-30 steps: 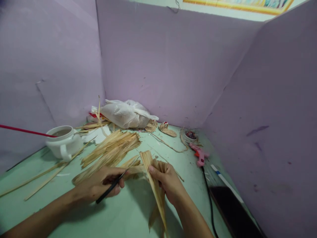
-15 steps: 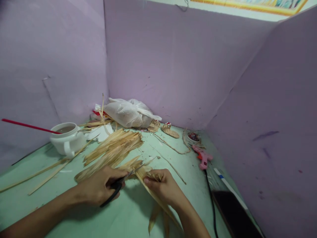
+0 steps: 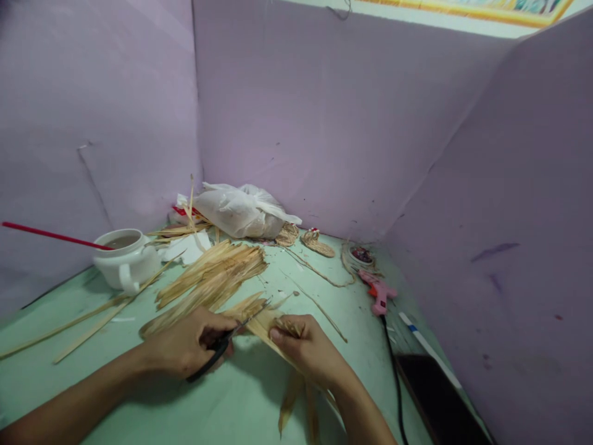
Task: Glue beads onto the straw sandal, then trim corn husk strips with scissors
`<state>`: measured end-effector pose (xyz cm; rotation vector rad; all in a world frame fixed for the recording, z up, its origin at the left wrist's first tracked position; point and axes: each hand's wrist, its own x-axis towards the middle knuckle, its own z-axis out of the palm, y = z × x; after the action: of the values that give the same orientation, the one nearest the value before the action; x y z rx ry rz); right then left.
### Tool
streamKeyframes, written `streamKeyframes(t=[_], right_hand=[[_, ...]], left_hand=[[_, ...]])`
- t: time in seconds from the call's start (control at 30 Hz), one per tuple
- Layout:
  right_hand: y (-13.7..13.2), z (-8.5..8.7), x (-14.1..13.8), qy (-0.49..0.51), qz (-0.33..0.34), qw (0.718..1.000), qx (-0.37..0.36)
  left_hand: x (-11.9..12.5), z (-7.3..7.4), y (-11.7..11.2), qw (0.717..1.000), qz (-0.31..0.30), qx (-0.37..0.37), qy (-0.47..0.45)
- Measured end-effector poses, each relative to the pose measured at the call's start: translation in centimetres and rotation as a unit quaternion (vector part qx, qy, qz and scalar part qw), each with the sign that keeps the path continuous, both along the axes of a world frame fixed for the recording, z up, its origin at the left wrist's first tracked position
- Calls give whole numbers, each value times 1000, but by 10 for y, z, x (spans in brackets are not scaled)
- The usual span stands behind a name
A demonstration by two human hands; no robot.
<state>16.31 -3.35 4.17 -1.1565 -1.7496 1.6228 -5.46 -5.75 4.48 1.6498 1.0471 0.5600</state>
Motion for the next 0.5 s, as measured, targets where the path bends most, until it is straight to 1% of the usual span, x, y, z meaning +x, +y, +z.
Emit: streamKeyframes(t=[0.1, 0.17, 0.23, 0.27, 0.33, 0.37, 0.43, 0.5], right_hand=[[-1, -2, -2, -9, 11, 1000, 3], [-2, -2, -3, -8, 12, 1000, -3], [-2, -1, -3, -4, 3, 1000, -7], [-2, 0, -2, 0, -1, 1000, -8], [-2, 2, -2, 19, -14, 999, -26], [-1, 3, -1, 37, -29, 998, -44], [1, 3, 0, 98, -83, 989, -78], [5, 2, 3, 169, -164, 967, -96]], left_hand=[[0, -1, 0, 1000, 8, 10, 3], [1, 0, -1, 1000, 11, -11, -12], [3, 1, -1, 998, 15, -48, -28], [3, 1, 0, 997, 28, -66, -36], [2, 0, 1, 991, 77, -89, -56], [1, -1, 3, 987, 110, -91, -69], [-1, -1, 5, 977, 168, -81, -99], [-1, 0, 6, 971, 195, -70, -118]])
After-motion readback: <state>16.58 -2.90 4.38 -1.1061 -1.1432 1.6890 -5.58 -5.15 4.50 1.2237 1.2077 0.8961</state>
